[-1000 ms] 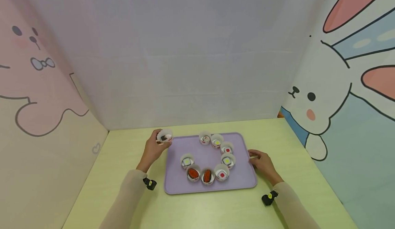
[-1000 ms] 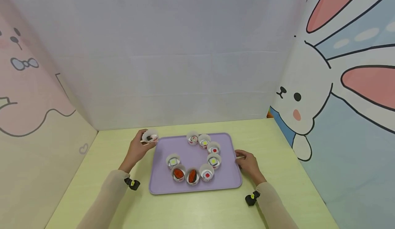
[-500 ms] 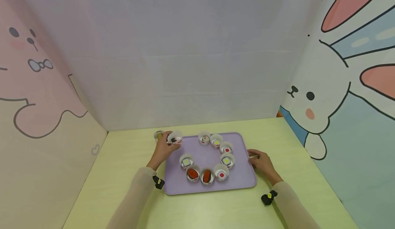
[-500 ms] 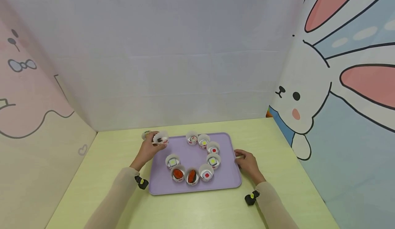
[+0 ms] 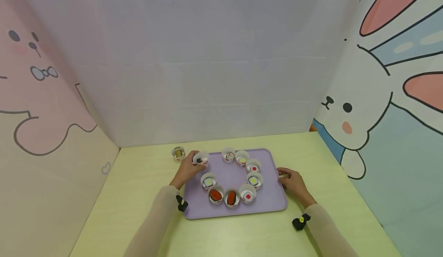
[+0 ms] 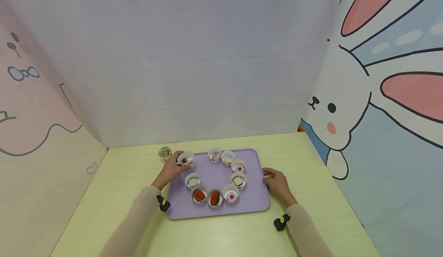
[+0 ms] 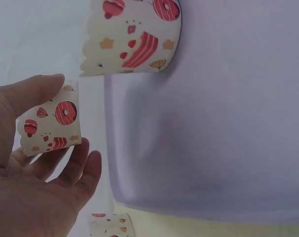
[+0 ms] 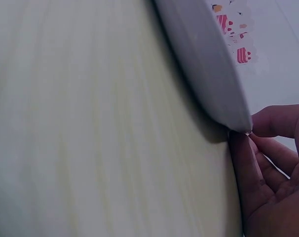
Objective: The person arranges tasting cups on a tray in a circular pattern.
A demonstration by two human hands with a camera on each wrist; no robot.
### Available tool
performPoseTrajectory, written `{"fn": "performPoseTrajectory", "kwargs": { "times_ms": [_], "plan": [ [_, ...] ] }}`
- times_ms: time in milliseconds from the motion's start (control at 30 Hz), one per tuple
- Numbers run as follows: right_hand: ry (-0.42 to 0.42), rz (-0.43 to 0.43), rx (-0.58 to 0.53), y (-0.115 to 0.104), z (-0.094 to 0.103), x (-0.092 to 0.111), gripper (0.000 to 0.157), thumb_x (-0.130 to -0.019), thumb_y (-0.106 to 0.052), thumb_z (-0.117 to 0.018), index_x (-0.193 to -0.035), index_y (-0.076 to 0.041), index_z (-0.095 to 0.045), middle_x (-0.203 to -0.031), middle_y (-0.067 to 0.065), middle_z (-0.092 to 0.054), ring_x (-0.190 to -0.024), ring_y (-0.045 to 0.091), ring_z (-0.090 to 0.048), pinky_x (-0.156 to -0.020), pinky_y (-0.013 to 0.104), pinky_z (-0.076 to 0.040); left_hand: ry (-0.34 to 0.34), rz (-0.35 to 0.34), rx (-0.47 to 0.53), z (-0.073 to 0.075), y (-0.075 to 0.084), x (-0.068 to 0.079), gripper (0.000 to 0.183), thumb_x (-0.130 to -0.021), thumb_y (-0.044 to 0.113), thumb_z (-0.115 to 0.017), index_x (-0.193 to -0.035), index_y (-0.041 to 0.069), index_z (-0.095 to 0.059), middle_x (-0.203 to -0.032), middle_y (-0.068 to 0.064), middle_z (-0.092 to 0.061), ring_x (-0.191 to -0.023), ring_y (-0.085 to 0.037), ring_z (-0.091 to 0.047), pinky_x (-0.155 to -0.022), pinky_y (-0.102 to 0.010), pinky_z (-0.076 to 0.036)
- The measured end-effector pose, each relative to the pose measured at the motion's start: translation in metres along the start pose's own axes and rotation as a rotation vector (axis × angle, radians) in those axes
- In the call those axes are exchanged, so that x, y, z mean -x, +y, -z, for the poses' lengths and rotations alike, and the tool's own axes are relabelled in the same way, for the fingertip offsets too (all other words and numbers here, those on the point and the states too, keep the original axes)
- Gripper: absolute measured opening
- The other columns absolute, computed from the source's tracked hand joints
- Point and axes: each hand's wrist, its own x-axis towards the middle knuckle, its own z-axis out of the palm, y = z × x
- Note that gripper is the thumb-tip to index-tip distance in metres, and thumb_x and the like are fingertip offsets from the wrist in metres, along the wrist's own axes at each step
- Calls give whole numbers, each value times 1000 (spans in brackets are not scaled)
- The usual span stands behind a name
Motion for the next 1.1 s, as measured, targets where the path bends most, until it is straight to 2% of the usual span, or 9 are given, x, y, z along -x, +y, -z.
{"fn": "performPoseTrajectory", "kwargs": {
  "times_ms": [233, 400, 533, 633, 700, 967, 1100],
  "plan": [
    [3, -16, -11, 2, -1, 0, 48, -86, -3, -61, -134, -2, -58, -124, 21, -62, -81, 14, -60, -64, 26, -52, -23, -2, -33, -2, -10, -6, 58, -81, 21, -80, -131, 9, -53, -123, -14, -64, -103, -26, -60, -83, -40, -49],
    [8, -14, -8, 2, -1, 0, 48, -86, -4, -61, -134, -2, -58, -124, 21, -63, -81, 13, -60, -64, 26, -52, -56, 9, -51, -5, -21, -12, 59, -81, 20, -80, -132, 11, -54, -121, -13, -64, -95, -22, -59, -76, -34, -48],
    [13, -5, 6, 2, -1, -1, 48, -85, -4, -61, -134, -2, -58, -123, 21, -63, -81, 13, -60, -64, 26, -52, -73, -9, -71, -7, -24, -13, 61, -81, 19, -80, -135, 9, -53, -127, -13, -62, -105, -26, -60, -86, -42, -50],
    [17, -6, 9, 2, -1, -1, 48, -85, -4, -62, -133, -2, -59, -123, 20, -64, -80, 13, -60, -64, 26, -52, -83, -31, -84, -8, -24, -12, 63, -81, 16, -80, -136, 7, -52, -134, -16, -57, -119, -33, -57, -99, -50, -46],
    [15, -4, 14, 2, -1, -1, 48, -85, -4, -61, -133, -2, -59, -123, 21, -63, -80, 13, -60, -63, 26, -52, -91, -42, -84, -7, -25, -11, 63, -80, 12, -80, -136, 5, -52, -136, -18, -55, -123, -35, -54, -102, -52, -44],
    [19, 1, 20, 2, -1, -2, 48, -85, -3, -61, -133, -2, -59, -122, 20, -64, -79, 13, -59, -63, 26, -52, -134, -88, -107, -7, -26, -10, 56, -81, 9, -78, -132, 10, -55, -122, -14, -64, -112, -33, -61, -92, -49, -49],
    [17, 2, 18, 3, -1, -2, 48, -85, -3, -60, -133, -1, -59, -122, 21, -63, -79, 12, -59, -63, 26, -52, -140, -71, -88, -8, -28, -10, 56, -82, 13, -79, -133, 11, -56, -121, -14, -65, -110, -31, -62, -90, -46, -51]
  ]
}}
